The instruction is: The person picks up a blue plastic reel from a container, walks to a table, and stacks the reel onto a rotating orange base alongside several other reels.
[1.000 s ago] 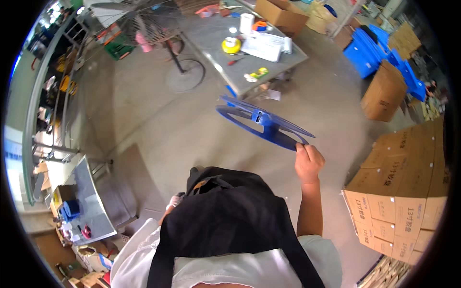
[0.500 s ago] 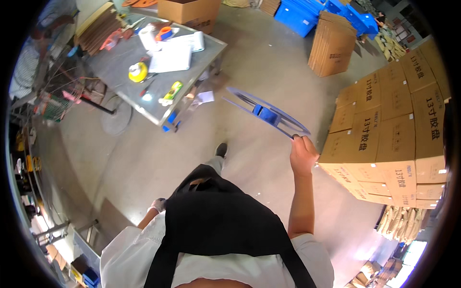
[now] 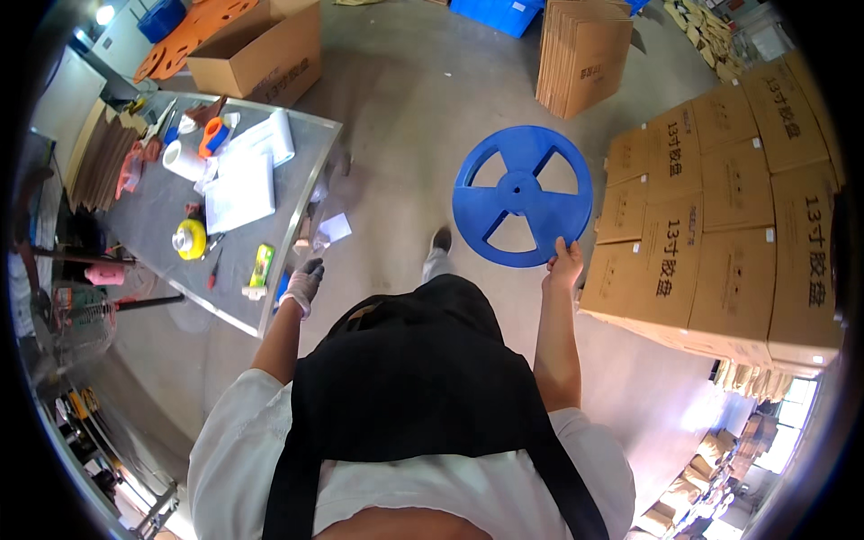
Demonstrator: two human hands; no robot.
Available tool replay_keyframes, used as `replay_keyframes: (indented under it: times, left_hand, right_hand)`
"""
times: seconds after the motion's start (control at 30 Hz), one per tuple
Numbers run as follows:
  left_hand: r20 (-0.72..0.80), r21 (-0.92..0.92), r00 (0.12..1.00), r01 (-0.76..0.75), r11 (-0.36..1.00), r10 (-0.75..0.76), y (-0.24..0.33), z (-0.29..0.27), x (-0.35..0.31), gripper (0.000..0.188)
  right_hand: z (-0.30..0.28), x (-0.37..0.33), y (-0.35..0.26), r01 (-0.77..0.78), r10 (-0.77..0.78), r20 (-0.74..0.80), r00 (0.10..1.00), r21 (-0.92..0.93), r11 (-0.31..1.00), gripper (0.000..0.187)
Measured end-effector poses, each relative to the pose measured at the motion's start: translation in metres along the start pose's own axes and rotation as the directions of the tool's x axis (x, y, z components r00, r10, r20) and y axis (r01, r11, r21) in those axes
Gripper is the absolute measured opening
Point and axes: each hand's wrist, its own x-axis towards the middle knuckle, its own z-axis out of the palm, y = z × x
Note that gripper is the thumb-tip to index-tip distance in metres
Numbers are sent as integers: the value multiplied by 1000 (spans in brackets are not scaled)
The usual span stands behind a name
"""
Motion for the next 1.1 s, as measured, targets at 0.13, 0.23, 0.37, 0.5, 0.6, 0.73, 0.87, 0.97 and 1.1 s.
replay_keyframes:
  times: [0.13, 0.23, 0.37, 0.5, 0.6, 0.73, 0.87, 0.97, 1.1]
  left_hand:
    - [-5, 128, 997, 71, 989, -71, 65, 31, 70, 34]
    - [16, 109, 985, 171, 979, -173, 11, 41, 101, 33]
    - [330, 616, 928, -350, 706, 172, -42, 25, 103, 33]
    - [84, 262, 925, 338, 904, -370, 51, 65, 116, 31]
    - [37, 155, 912, 398, 904, -408, 102, 73, 155, 31]
    - [6, 104, 912, 406, 908, -409, 145, 59, 245, 30]
    - [4, 201, 943, 325, 924, -333, 176, 15, 347, 29]
    - [54, 529, 997, 23, 848, -60, 227, -42, 438, 29]
    - [-125, 377, 978, -108, 920, 166, 361, -138, 562, 31]
  right_hand:
    - [35, 109, -1, -125, 126, -2, 992, 116, 985, 6]
    - [99, 179, -20, -195, 191, 44, 981, 142, 970, 5]
    - [194, 264, -21, -299, 270, 188, 944, 149, 942, 4]
    - [284, 342, -48, -300, 292, 151, 944, 36, 953, 8]
    - [380, 388, -54, -366, 367, 65, 928, -34, 930, 10]
    - [483, 455, -28, -299, 303, 45, 952, -80, 951, 11]
    - [571, 500, -47, -244, 239, -56, 969, -132, 961, 6]
    - [635, 525, -86, -214, 181, -161, 970, -218, 952, 7]
    - [691, 581, -92, -63, 33, -78, 996, -421, 905, 10]
